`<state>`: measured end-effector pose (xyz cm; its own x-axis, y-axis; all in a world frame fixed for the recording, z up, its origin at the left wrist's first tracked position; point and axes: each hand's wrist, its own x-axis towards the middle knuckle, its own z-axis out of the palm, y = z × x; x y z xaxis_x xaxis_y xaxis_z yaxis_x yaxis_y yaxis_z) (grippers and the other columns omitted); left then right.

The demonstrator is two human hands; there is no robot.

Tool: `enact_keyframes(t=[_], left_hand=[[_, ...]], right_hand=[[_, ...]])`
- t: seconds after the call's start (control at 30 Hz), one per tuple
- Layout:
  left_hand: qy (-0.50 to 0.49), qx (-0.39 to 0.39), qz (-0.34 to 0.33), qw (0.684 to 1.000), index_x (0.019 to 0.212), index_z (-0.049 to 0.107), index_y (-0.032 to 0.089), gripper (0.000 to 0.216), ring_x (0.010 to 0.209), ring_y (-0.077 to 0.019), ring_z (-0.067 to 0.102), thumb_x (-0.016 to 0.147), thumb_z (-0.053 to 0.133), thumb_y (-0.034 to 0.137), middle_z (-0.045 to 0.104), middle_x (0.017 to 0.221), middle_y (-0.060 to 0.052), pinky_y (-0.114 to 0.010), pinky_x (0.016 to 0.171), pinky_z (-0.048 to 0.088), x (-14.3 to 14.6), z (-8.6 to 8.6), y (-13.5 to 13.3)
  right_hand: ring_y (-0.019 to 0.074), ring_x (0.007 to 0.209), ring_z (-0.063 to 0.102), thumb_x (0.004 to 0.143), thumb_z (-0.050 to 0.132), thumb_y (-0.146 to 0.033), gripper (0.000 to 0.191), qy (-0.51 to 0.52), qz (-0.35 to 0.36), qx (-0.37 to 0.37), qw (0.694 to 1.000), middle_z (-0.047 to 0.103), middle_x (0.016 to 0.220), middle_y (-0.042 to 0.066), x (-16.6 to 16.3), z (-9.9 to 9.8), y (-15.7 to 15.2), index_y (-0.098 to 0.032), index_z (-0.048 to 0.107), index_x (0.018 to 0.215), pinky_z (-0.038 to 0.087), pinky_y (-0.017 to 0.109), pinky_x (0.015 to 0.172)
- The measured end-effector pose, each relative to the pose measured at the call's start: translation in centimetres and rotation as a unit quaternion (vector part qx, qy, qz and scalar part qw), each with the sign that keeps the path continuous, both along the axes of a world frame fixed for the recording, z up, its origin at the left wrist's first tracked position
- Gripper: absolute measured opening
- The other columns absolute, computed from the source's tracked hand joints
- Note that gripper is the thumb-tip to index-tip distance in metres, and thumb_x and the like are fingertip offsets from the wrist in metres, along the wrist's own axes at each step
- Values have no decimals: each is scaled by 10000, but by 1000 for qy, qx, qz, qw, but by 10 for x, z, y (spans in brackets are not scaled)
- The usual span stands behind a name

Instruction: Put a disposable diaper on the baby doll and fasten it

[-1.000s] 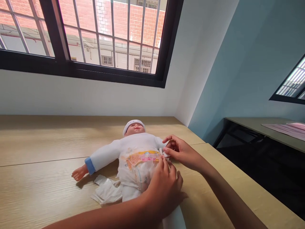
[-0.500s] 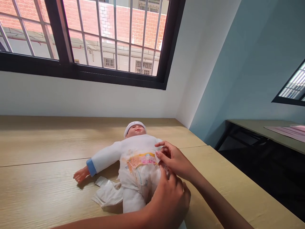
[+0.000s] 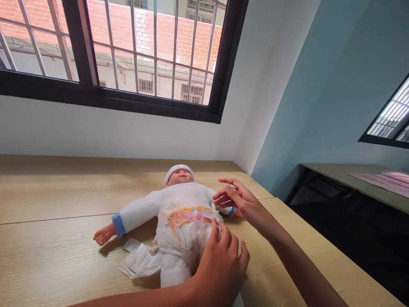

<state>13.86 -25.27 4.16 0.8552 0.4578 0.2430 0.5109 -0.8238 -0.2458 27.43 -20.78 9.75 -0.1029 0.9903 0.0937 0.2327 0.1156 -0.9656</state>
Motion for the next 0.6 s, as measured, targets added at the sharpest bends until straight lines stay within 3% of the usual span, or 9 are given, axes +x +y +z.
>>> enact_keyframes(t=[0.23,0.4,0.5,0.6], left_hand=[[-46,-4,21,999,1292,538,129,468,1288,-383,474,947,453,434,560,1317,-226,-644,971,461,0,-3,3],[-60,-51,41,996,1307,539,144,556,1304,-391,454,916,468,532,541,1342,-233,-674,998,413,-2,-2,4],[-61,-80,9,995,1288,559,191,565,1252,-384,506,918,410,591,587,1294,-199,-677,973,427,-14,13,0],[-79,-73,-55,993,1247,579,255,518,1075,-343,623,904,419,609,673,1139,-123,-608,877,519,-32,22,-3]], right_hand=[[171,887,655,923,538,-472,395,-18,41,27,999,673,955,58,3,-9,4,-191,491,1196,489,372,889],[185,926,644,923,532,-495,413,-35,60,22,997,669,966,68,3,-7,2,-192,497,1201,490,372,872],[187,955,642,940,514,-476,395,-55,64,34,996,671,985,70,7,-3,0,-193,504,1215,485,364,875],[191,969,639,950,503,-451,381,-76,50,48,995,674,998,68,9,2,-3,-197,497,1233,487,348,842]])
